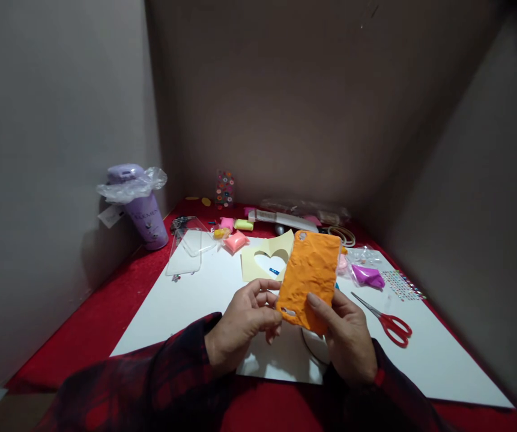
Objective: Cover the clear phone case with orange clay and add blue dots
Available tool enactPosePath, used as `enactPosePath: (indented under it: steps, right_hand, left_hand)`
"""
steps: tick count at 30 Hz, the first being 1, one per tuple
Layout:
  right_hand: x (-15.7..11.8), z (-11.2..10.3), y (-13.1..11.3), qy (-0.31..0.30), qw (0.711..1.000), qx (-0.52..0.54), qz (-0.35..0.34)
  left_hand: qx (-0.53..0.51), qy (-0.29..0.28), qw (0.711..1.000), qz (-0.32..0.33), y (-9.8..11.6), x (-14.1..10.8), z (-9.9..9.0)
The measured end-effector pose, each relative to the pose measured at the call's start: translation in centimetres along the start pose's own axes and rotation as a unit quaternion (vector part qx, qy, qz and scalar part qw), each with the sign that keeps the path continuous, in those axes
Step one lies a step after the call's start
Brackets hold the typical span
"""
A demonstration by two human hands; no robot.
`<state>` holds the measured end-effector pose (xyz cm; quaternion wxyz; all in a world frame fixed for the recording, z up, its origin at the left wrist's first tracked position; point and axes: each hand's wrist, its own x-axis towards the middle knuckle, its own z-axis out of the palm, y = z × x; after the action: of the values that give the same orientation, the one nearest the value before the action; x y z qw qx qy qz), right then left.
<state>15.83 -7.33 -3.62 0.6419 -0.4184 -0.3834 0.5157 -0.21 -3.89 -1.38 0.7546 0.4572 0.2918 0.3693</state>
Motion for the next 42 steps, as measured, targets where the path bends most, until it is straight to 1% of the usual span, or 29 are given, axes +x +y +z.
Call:
enactPosePath:
  steps: [6, 14, 19, 21, 25, 27, 31, 33, 35, 37, 38, 39, 40, 41, 42]
  right_hand:
    - [-0.2, 0.2, -0.2, 0.004, 1.000, -0.013, -0.002]
    - [-0.2, 0.2, -0.4, 0.002, 1.000, 0.004, 0.026]
    - [-0.1, 0.5, -0.7, 0.004, 0.999, 0.012, 0.031]
    - [-0.1, 0.7, -0.9, 0.006, 0.999, 0.020, 0.044]
    - [0.0, 1.0, -1.2, -0.011, 0.996, 0.037, 0.086]
    - [0.0, 1.2, -1.2, -0.019, 0.994, 0.043, 0.102]
    - [0.0, 1.2, -1.2, -0.037, 0.993, 0.053, 0.101]
    - [0.1, 1.1, -1.0, -0.046, 0.994, 0.037, 0.095]
    - [0.2, 0.8, -0.9, -0.030, 0.996, -0.017, 0.077]
    - [0.2, 0.5, -0.9, 0.028, 0.992, -0.117, 0.022]
    - [0.2, 0.3, -0.9, 0.063, 0.982, -0.176, -0.024]
    - [0.0, 0.2, -1.0, 0.089, 0.965, -0.232, -0.079]
    - [-0.2, 0.0, -1.1, 0.098, 0.945, -0.281, -0.139]
    - [-0.4, -0.1, -1.2, 0.085, 0.924, -0.317, -0.195]
    - [-0.7, -0.1, -1.4, 0.053, 0.906, -0.343, -0.241]
  left_hand:
    - [-0.018, -0.005, 1.000, -0.007, 0.4, -0.1, 0.2]
    - [-0.006, -0.004, 1.000, 0.000, 0.2, -0.1, 0.2]
    - [-0.021, 0.021, 1.000, -0.007, 0.7, -0.2, 0.5]
    - [-0.034, 0.018, 0.999, -0.014, 0.7, -0.1, 0.5]
    - [-0.068, -0.009, 0.997, -0.031, 0.5, 0.0, 0.2]
    - [-0.081, -0.014, 0.996, -0.045, 0.4, 0.0, 0.1]
    - [-0.107, 0.004, 0.993, -0.055, 0.2, -0.1, 0.0]
    - [-0.117, 0.013, 0.991, -0.055, 0.2, -0.1, -0.1]
    - [-0.119, 0.017, 0.991, -0.052, 0.2, 0.0, -0.2]
    - [-0.106, 0.016, 0.993, -0.051, 0.1, 0.1, -0.3]
    - [-0.099, 0.017, 0.994, -0.050, 0.1, 0.1, -0.4]
    - [-0.094, 0.017, 0.994, -0.049, 0.0, 0.1, -0.5]
    - [-0.090, 0.017, 0.995, -0.050, -0.1, 0.2, -0.5]
    - [-0.088, 0.018, 0.995, -0.051, -0.1, 0.2, -0.6]
    - [-0.087, 0.019, 0.995, -0.051, -0.1, 0.2, -0.6]
